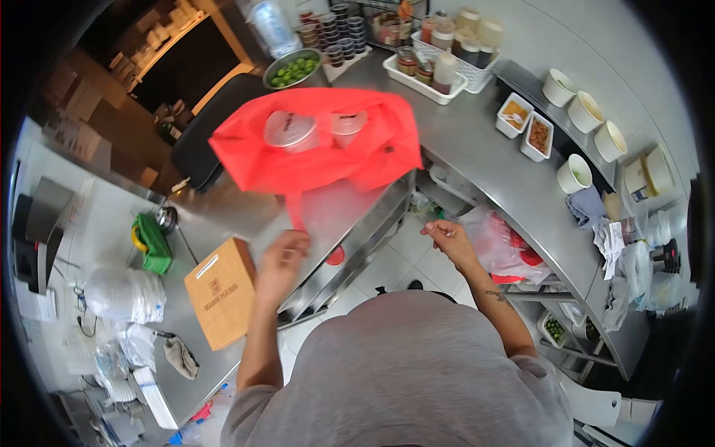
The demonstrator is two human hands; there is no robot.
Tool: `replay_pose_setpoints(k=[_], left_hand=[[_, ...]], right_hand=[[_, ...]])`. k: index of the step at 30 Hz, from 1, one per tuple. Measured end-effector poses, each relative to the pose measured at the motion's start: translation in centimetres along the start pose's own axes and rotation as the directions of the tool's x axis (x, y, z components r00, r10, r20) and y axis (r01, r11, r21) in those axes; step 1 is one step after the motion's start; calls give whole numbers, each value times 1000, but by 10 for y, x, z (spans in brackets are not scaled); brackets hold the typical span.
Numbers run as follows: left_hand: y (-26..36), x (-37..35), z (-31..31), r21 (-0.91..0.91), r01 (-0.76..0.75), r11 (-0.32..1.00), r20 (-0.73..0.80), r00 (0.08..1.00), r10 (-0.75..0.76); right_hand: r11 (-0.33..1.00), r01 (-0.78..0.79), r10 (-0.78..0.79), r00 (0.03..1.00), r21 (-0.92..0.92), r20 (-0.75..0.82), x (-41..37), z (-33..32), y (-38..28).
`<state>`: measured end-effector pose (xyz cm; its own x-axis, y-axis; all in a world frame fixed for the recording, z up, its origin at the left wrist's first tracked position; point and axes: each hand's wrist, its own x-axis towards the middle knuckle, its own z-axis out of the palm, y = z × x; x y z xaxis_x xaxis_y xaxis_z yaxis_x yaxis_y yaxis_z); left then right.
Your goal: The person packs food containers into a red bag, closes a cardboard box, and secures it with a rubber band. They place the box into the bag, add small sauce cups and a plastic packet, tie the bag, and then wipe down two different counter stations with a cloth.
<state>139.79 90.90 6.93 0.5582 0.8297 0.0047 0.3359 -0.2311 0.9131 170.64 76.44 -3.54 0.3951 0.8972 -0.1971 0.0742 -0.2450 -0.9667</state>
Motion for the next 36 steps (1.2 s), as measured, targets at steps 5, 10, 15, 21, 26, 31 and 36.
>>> replay_pose_setpoints(k=[5,10,15,21,26,31,36], left_hand=[[-29,57,148,219,-293,931,508,849,148],[-63,105,215,249,-290,924,475,868,145],[-66,116,232,222,-169,960,441,896,56],[-80,87,233,260,-165,951,560,829,-9],[-89,73,204,247,-16,969,490,865,-111],[-100,62,187,240,103,965,371,909,-189],[-98,66,186,220,103,970,384,905,-183]], right_hand=[[969,-105,125,989,224,-77,-1,-56,12],[995,-60,67,994,84,-81,18,-59,29],[917,-141,131,990,374,51,84,-30,42],[639,-342,390,916,689,92,167,14,51],[519,-284,444,895,806,30,214,58,90],[335,-49,426,899,941,-105,230,82,85],[481,-31,359,919,876,-165,221,80,74]])
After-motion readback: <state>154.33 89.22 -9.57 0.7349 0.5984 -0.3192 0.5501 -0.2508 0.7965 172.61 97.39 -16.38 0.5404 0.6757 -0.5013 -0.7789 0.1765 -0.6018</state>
